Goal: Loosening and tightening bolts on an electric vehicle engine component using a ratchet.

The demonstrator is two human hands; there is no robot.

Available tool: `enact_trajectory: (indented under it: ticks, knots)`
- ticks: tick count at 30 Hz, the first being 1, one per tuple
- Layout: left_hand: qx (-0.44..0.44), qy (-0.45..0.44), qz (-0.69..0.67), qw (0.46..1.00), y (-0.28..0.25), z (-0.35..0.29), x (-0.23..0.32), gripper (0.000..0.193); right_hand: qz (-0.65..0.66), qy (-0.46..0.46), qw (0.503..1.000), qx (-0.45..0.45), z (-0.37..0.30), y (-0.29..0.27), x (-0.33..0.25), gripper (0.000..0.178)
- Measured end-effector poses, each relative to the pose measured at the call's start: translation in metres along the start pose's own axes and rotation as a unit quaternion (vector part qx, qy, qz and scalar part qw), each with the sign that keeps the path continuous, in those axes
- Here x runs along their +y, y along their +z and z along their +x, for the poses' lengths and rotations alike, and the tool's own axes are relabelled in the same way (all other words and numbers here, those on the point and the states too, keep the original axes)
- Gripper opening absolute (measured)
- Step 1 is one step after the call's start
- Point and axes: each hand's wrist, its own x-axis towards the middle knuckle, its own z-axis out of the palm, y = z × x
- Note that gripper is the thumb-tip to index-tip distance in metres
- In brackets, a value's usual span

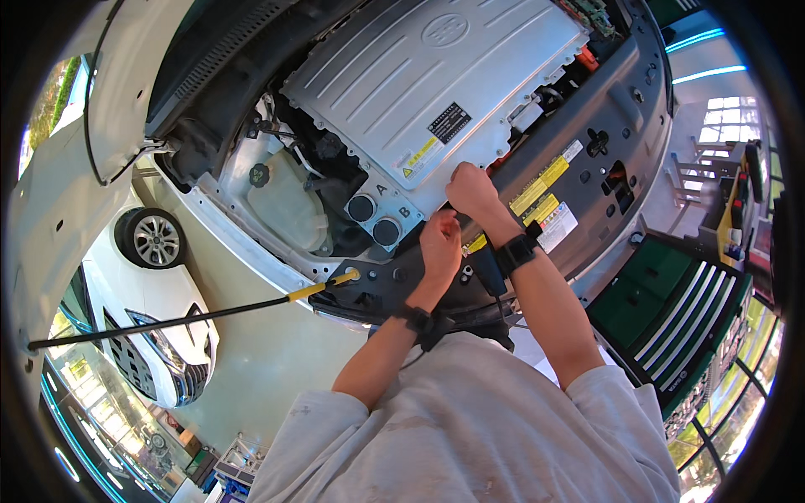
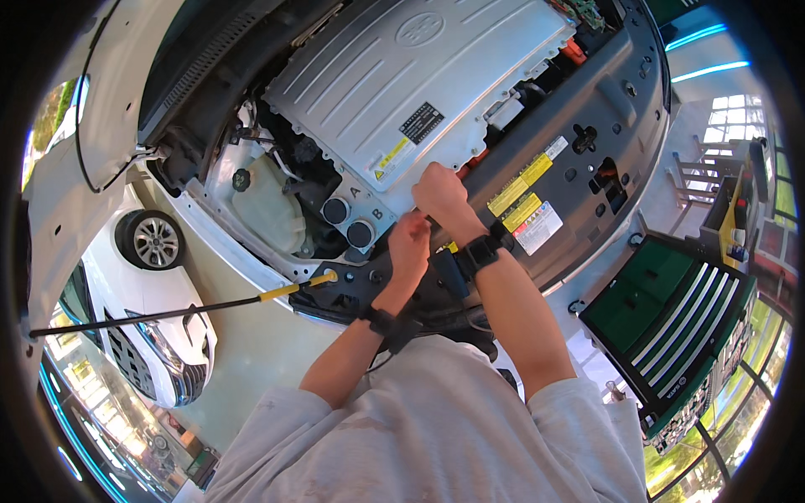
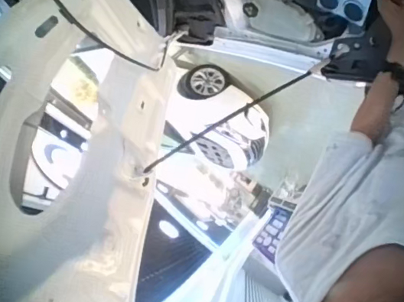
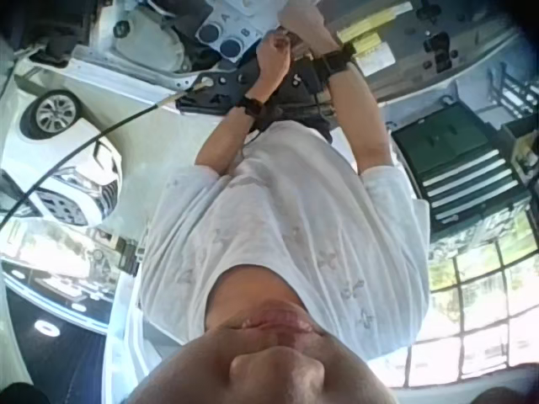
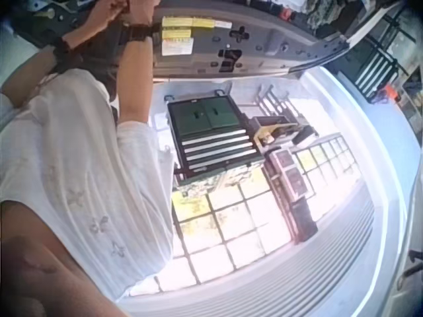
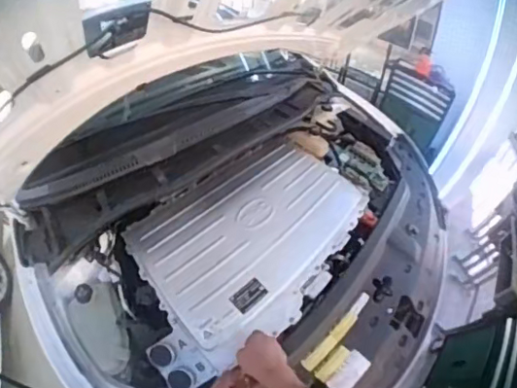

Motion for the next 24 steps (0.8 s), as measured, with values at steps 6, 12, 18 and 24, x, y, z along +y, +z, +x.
enact_trajectory:
  ticks: [6,12,18,24]
  knots:
    - [0.078,0.341,0.408,0.843,-0.008,0.032,0.036,0.029,-0.024,0.022,0.999,0.028,-0.006,-0.004,0.001,0.035]
    - [0.029,0.342,0.444,0.827,-0.01,0.067,0.025,0.014,-0.018,0.047,0.998,0.048,-0.025,-0.009,-0.033,0.042]
    - [-0.023,0.31,0.308,0.899,0.004,0.085,0.015,0.019,-0.017,0.057,0.996,0.069,-0.015,-0.002,-0.011,0.045]
    - [-0.094,0.371,0.298,0.874,-0.006,0.092,0.018,0.012,-0.032,0.068,0.996,0.048,-0.01,-0.001,0.004,0.043]
